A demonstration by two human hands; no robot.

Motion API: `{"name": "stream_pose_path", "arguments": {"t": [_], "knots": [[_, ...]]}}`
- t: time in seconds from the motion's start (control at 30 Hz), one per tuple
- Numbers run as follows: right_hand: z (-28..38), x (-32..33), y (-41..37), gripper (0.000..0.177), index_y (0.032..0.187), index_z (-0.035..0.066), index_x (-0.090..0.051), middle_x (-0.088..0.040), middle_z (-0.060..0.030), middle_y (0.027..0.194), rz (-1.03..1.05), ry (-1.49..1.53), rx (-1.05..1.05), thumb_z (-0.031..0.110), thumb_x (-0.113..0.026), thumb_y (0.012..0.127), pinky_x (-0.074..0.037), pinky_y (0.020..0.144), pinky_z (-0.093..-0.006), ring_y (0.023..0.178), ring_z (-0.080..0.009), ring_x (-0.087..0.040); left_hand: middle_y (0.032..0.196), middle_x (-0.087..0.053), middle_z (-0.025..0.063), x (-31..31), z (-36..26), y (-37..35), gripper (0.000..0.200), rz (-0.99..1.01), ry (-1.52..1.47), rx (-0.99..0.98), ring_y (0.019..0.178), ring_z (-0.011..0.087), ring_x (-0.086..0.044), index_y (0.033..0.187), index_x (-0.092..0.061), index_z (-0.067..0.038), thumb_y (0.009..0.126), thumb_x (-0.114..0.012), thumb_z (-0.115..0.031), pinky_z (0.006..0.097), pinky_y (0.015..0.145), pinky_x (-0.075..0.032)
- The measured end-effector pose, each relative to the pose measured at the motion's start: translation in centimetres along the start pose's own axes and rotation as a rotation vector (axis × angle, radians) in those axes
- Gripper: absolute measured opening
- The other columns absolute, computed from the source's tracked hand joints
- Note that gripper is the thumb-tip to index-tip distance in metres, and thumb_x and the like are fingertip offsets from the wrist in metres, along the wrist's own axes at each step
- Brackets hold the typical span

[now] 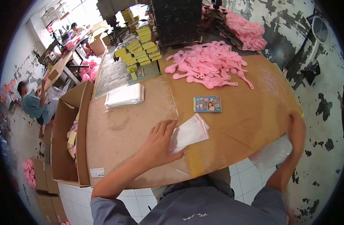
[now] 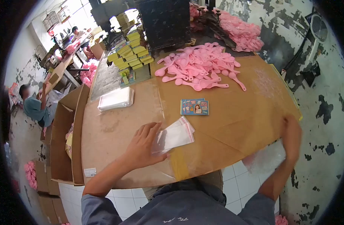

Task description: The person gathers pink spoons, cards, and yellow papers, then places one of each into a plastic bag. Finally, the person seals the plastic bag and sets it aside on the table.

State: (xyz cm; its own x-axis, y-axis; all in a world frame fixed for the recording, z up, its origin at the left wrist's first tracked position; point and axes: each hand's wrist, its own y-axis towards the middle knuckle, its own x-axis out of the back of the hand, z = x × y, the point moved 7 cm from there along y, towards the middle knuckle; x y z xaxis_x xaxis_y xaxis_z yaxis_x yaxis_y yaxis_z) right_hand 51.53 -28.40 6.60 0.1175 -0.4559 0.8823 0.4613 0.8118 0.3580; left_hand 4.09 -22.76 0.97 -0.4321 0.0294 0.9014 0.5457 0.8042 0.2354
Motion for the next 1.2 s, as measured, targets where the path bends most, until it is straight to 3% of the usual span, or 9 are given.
{"name": "stream_pose_path", "arguments": {"t": [0.07, 0.13, 0.2, 0.3, 0.4, 0.6, 0.73, 1.1, 1.2], "knots": [[8.8, -2.4, 0.3, 0.024, 0.112, 0.002, -0.068, -0.069, -0.0165, 0.112, 0.134, 0.3, 0.344, 0.017, -0.066, 0.094, -0.051, 0.092, -0.0402, 0.102, -0.0329, -0.066, 0.136, -0.049, 0.0199, -1.7, 0.0, 0.8, 0.089, 0.056, 0.069, 0.04, 0.124, 0.0377, -0.052, 0.143, -0.048, 0.0, 0.073, -0.082, -0.042, 0.049, 0.105, -0.044], [16.0, -6.7, -1.1, 0.042, 0.128, 0.006, -0.062, -0.06, -0.0171, 0.133, 0.262, 0.279, 0.805, 0.026, -0.069, 0.091, -0.042, 0.108, -0.0443, 0.126, -0.0356, -0.055, 0.132, -0.051, 0.0195, -2.3, 0.3, 1.2, 0.085, 0.087, 0.101, 0.091, 0.121, 0.0377, -0.053, 0.14, -0.05, 0.0, 0.073, -0.08, -0.043, 0.0493, 0.103, -0.044], [20.9, -10.7, -1.5, 0.051, 0.134, 0.006, -0.06, -0.058, -0.0174, 0.137, 0.424, 0.367, 0.892, 0.029, -0.073, 0.09, -0.04, 0.113, -0.0436, 0.134, -0.0358, -0.049, 0.127, -0.052, 0.019, -2.3, 0.9, 1.1, 0.079, 0.101, 0.097, 0.155, 0.118, 0.0377, -0.054, 0.137, -0.053, -0.001, 0.074, -0.079, -0.042, 0.0495, 0.101, -0.045], [24.5, -15.5, -0.4, 0.056, 0.128, 0.003, -0.062, -0.06, -0.0178, 0.132, 0.4, 0.323, 1.083, 0.031, -0.078, 0.083, -0.043, 0.108, -0.0432, 0.125, -0.0359, -0.055, 0.122, -0.054, 0.0189, -1.7, 3.3, 0.2, 0.071, 0.046, 0.087, 0.239, 0.115, 0.0386, -0.055, 0.132, -0.058, -0.002, 0.074, -0.078, -0.038, 0.0492, 0.1, -0.046], [27.0, -17.0, 1.6, 0.062, 0.127, 0.002, -0.064, -0.06, -0.0176, 0.129, 0.761, 0.297, 0.996, 0.037, -0.082, 0.078, -0.045, 0.106, -0.0432, 0.122, -0.035, -0.056, 0.12, -0.056, 0.0192, -0.1, 6.3, -1.1, 0.066, -0.032, 0.078, 0.27, 0.115, 0.0394, -0.056, 0.13, -0.06, -0.004, 0.075, -0.077, -0.035, 0.048, 0.1, -0.048], [28.1, -20.1, 1.9, 0.062, 0.126, 0.002, -0.066, -0.063, -0.0141, 0.12, 0.709, 0.52, 1.062, 0.037, -0.084, 0.077, -0.048, 0.101, -0.0414, 0.113, -0.0303, -0.06, 0.109, -0.062, 0.0132, 0.4, 8.7, -0.5, 0.052, -0.049, -0.113, 0.385, 0.099, 0.0294, -0.065, 0.119, -0.067, -0.005, 0.081, -0.081, -0.038, 0.0396, 0.089, -0.053], [27.2, -21.1, 2.9, 0.05, 0.123, 0.003, -0.068, -0.062, -0.0108, 0.115, 0.764, 0.631, 0.832, 0.025, -0.084, 0.08, -0.05, 0.095, -0.0361, 0.106, -0.0267, -0.062, 0.09, -0.064, 0.0084, -0.1, 9.7, -0.2, 0.026, -0.177, -0.232, 0.381, 0.081, 0.0256, -0.066, 0.101, -0.07, -0.005, 0.088, -0.077, -0.026, 0.0379, 0.074, -0.054], [28.3, -18.4, 2.2, 0.017, 0.103, 0.002, -0.066, -0.066, -0.0078, 0.102, 0.51, 0.835, 0.764, 0.005, -0.073, 0.088, -0.05, 0.086, -0.0335, 0.095, -0.0192, -0.064, 0.091, -0.068, 0.0109, 0.5, 10.8, -1.2, 0.012, -0.296, -0.473, 0.405, 0.074, 0.0231, -0.065, 0.102, -0.066, 0.0, 0.093, -0.069, -0.009, 0.036, 0.07, -0.053], [29.6, -17.5, -0.7, 0.017, 0.106, 0.002, -0.066, -0.067, -0.0084, 0.101, 0.768, 1.11, 0.652, 0.005, -0.071, 0.09, -0.05, 0.085, -0.0334, 0.095, -0.018, -0.064, 0.092, -0.068, 0.011, 0.0, 11.2, -1.2, 0.013, -0.352, -0.566, 0.372, 0.073, 0.0209, -0.064, 0.104, -0.066, 0.001, 0.094, -0.068, -0.006, 0.0334, 0.07, -0.052]]}}
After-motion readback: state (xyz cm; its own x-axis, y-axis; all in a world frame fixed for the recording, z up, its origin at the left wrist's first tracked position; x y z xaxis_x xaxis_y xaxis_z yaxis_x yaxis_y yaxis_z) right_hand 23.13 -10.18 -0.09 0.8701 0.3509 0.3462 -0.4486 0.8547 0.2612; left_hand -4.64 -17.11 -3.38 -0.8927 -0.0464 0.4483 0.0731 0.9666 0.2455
